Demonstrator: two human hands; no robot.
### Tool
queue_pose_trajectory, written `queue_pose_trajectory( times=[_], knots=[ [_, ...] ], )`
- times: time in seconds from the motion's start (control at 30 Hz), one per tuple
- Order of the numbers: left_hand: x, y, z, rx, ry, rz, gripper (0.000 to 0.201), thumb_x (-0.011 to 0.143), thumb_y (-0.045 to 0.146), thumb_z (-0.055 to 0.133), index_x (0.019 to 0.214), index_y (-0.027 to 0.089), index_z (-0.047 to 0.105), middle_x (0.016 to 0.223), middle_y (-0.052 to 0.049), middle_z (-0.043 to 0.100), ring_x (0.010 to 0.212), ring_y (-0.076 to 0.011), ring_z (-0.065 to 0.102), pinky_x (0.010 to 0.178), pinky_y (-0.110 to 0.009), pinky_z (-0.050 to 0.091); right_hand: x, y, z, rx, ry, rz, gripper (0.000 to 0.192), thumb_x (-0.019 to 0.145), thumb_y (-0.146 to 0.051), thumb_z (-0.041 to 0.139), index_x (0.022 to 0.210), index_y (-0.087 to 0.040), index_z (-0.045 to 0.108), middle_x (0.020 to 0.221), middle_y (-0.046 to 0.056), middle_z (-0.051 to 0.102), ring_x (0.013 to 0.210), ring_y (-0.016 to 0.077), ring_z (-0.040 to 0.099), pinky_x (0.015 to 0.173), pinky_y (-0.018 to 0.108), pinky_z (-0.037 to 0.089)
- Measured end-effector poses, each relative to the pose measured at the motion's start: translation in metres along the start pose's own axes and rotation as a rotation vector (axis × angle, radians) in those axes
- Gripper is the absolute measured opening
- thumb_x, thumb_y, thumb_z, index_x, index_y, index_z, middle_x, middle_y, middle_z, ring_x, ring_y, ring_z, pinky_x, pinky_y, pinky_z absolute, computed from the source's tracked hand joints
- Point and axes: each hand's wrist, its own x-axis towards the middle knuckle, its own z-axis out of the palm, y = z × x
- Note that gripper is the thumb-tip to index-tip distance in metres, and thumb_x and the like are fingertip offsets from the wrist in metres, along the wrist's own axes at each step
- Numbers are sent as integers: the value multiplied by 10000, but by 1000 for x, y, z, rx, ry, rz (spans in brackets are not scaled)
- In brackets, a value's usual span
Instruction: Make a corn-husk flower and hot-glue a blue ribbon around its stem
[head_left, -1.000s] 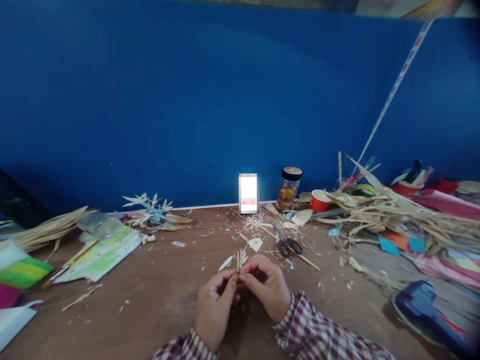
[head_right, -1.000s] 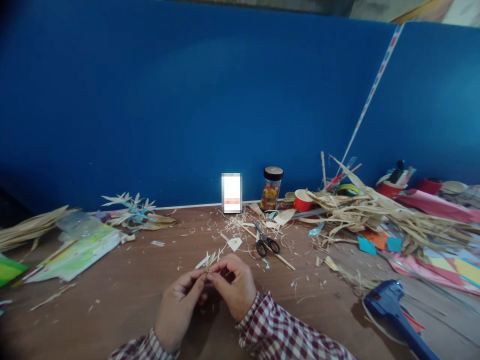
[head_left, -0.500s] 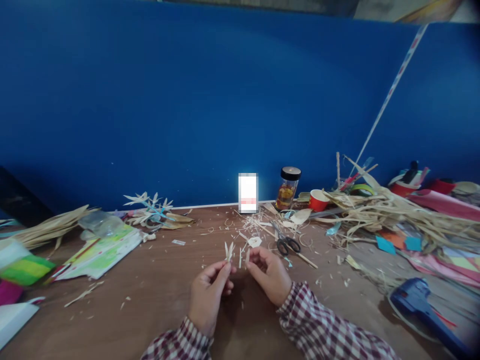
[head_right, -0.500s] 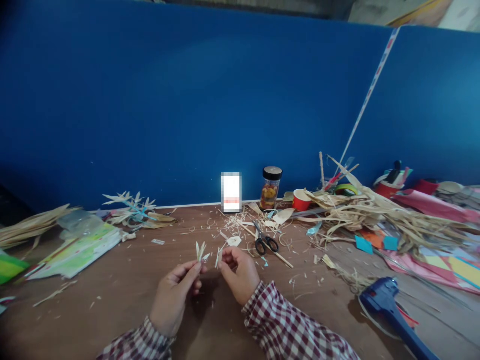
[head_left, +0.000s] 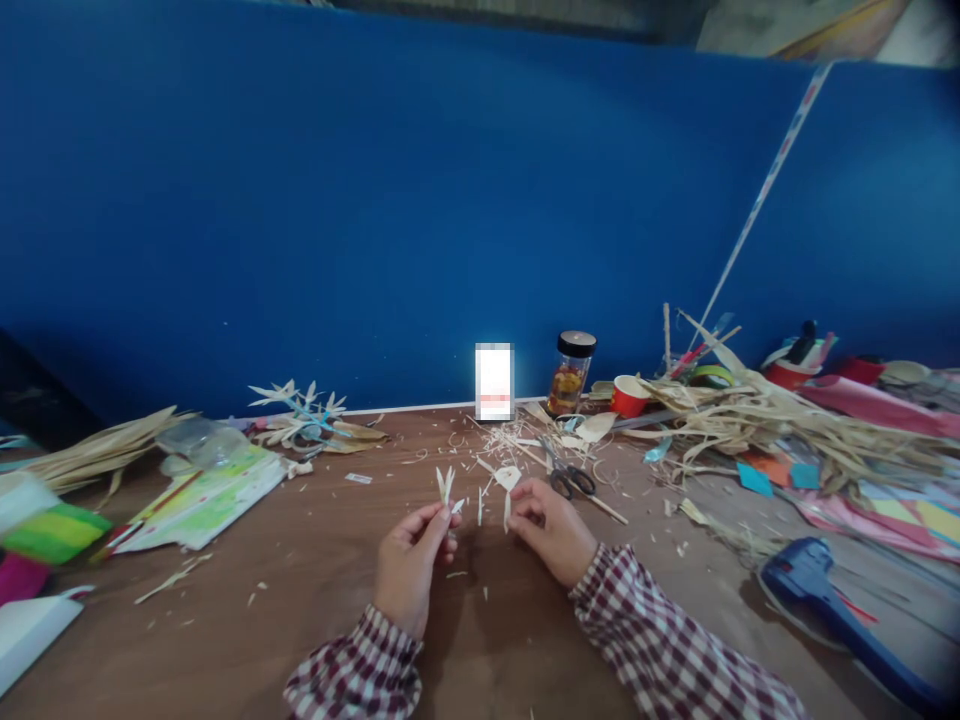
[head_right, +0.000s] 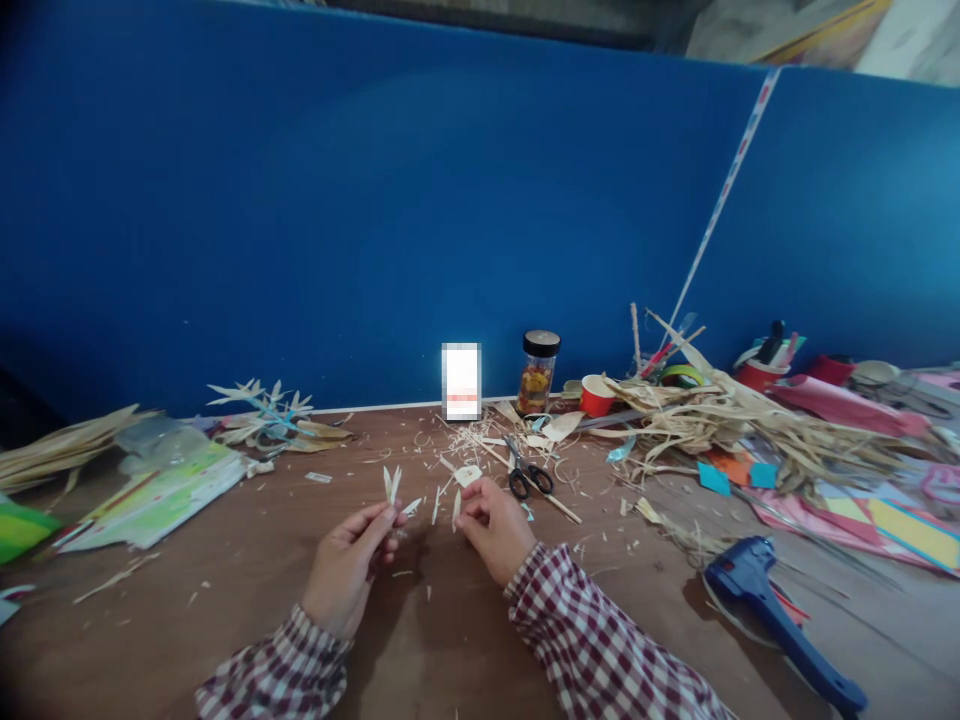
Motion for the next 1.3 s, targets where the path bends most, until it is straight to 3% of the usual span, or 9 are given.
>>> queue_pose_trajectory(
  times=[0.33, 0.47, 0.53, 0.73, 0.9, 1.07, 1.23, 1.3],
  knots=[
    [6, 9, -8, 0, 22, 50, 346, 591, 347, 681, 852, 122, 645, 729, -43, 649, 483, -50, 479, 427, -159, 377, -16, 0, -20, -543, -50, 2, 209, 676, -150, 516, 876, -213, 510, 619, -35, 595, 568, 117, 527, 534, 214, 319],
    [9, 15, -12, -9, 34, 79, 349, 590, 349, 681, 854, 125, 644, 726, -33, 639, 454, -34, 420, 395, -147, 327, -21, -13, -35, -773, -157, -8, 90, 705, -307, 554, 734, -234, 598, 631, -12, 619, 601, 143, 541, 522, 233, 292],
    [9, 16, -12, -6, 45, 86, 353, 589, 354, 680, 852, 121, 642, 707, -28, 633, 436, -30, 389, 380, -148, 299, -24, -20, -45, -833, -163, -24, 173, 721, -380, 541, 665, -237, 621, 652, 2, 627, 610, 154, 544, 518, 241, 290],
    [4, 15, -5, -2, 24, 54, 375, 559, 355, 699, 839, 111, 642, 687, -29, 635, 432, -40, 386, 396, -172, 292, -27, -26, -87, -877, 118, -58, 190, 805, -296, 435, 830, -237, 614, 763, 24, 631, 644, 161, 552, 570, 255, 335],
    [3, 9, -4, 29, -11, 51, 395, 547, 367, 702, 839, 105, 649, 685, -30, 634, 430, -42, 388, 394, -180, 292, -35, -14, -115, -931, 222, 47, 195, 800, -253, 431, 837, -220, 620, 742, 47, 637, 689, 190, 574, 587, 270, 349],
    [3, 5, -5, 66, -32, 35, 369, 564, 362, 694, 834, 115, 650, 688, -24, 626, 443, -38, 392, 398, -168, 300, -69, -19, -119, -916, 244, 61, 188, 812, -272, 415, 842, -241, 598, 754, 36, 635, 688, 188, 579, 580, 268, 368],
    [2, 6, -4, 76, -23, 16, 372, 532, 358, 710, 818, 127, 654, 687, -17, 629, 449, -41, 396, 392, -162, 298, -124, -32, -105, -772, 92, 38, 174, 815, -290, 420, 856, -245, 583, 760, 16, 627, 668, 165, 566, 587, 259, 387],
    [3, 5, -4, 93, -18, 7, 375, 512, 363, 715, 805, 136, 657, 683, -12, 629, 452, -47, 397, 390, -165, 305, -143, -32, -106, -754, 105, 56, 148, 799, -276, 450, 853, -243, 584, 782, 18, 624, 686, 162, 561, 601, 256, 396]
  ],
)
